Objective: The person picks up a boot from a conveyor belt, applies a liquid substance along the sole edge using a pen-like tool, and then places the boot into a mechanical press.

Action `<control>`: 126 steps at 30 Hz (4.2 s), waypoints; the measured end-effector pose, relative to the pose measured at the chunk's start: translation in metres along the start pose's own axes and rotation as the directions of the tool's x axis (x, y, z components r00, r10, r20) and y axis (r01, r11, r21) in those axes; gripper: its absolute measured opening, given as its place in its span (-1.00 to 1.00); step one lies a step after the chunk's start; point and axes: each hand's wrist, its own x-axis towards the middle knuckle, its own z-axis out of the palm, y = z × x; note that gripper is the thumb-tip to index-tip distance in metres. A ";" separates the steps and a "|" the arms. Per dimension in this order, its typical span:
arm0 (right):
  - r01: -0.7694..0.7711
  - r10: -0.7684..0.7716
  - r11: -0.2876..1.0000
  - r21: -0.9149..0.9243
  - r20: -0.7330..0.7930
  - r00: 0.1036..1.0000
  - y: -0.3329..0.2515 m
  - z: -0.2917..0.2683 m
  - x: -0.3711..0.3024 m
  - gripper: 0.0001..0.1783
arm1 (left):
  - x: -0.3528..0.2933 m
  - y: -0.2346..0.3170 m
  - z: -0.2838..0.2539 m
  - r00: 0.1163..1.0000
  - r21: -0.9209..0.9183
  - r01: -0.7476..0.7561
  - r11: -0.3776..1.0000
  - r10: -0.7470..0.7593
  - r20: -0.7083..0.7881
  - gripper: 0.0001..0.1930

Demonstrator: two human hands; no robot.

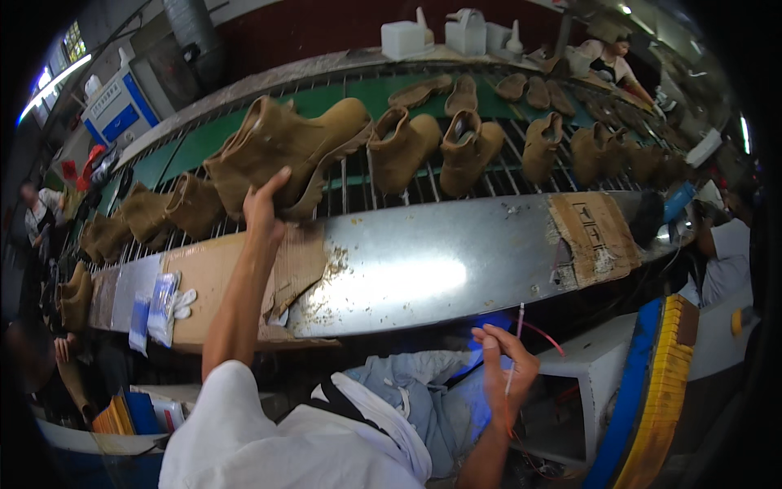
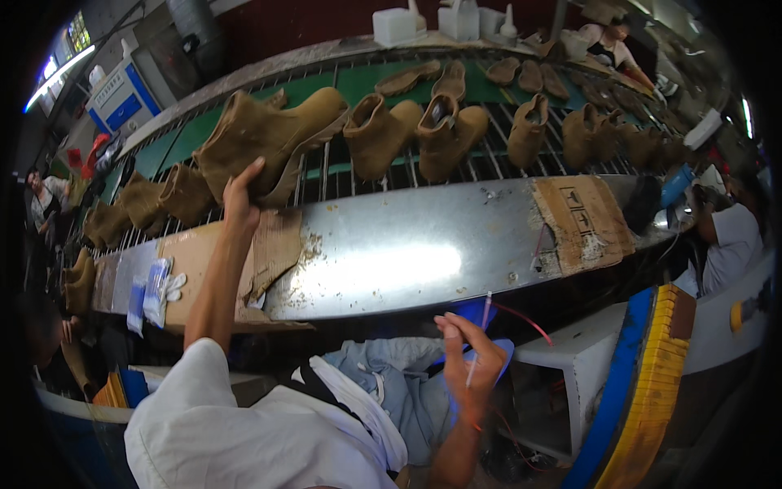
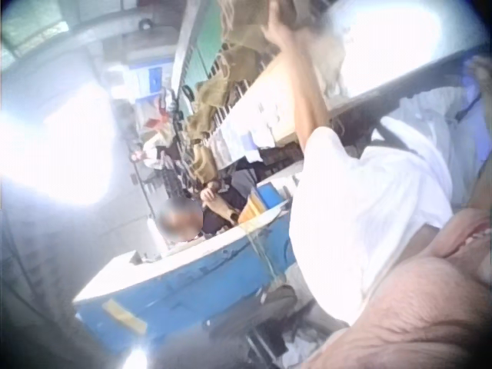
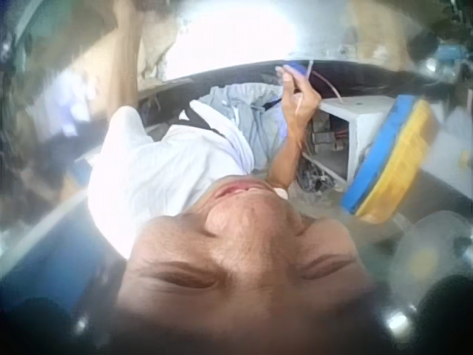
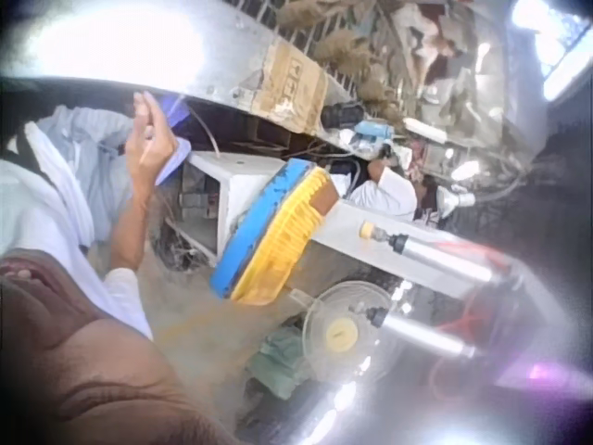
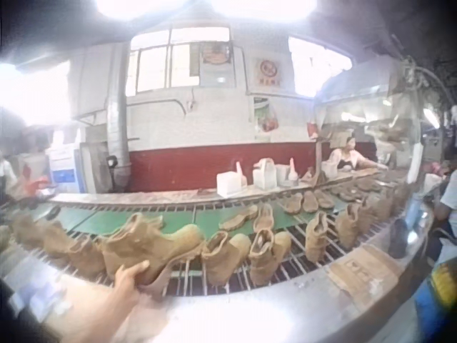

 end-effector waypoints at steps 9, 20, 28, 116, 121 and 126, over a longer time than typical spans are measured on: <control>0.742 -0.744 0.639 0.201 -0.083 0.663 -0.102 0.103 0.072 0.31 | -0.159 0.021 0.120 0.853 -0.298 -0.451 0.841 0.504 0.133 -0.50; 0.409 -0.278 0.806 0.427 -0.337 0.900 -0.021 -0.075 -0.013 -0.21 | -0.191 -0.050 0.213 0.404 -0.008 0.480 0.877 -0.212 0.890 0.00; -0.020 0.337 0.919 0.393 -0.762 0.553 0.036 -0.076 -0.174 -0.19 | -0.346 -0.186 0.175 -0.150 0.630 0.422 0.652 -0.635 0.758 -0.02; -0.586 0.387 0.810 -0.025 -0.729 0.565 0.082 -0.018 -0.288 -0.01 | -0.308 -0.240 0.097 0.065 0.602 0.554 0.575 -0.751 0.657 -0.46; -0.509 0.188 0.823 -0.252 -0.725 0.663 -0.011 -0.070 -0.252 -0.16 | -0.322 -0.142 0.205 0.035 0.359 0.607 0.709 -0.475 0.879 -0.43; -0.409 -0.290 0.729 -0.549 -0.789 0.541 -0.100 -0.173 -0.160 -0.29 | -0.348 -0.102 0.400 0.011 -0.001 0.394 0.919 -0.004 1.000 -0.51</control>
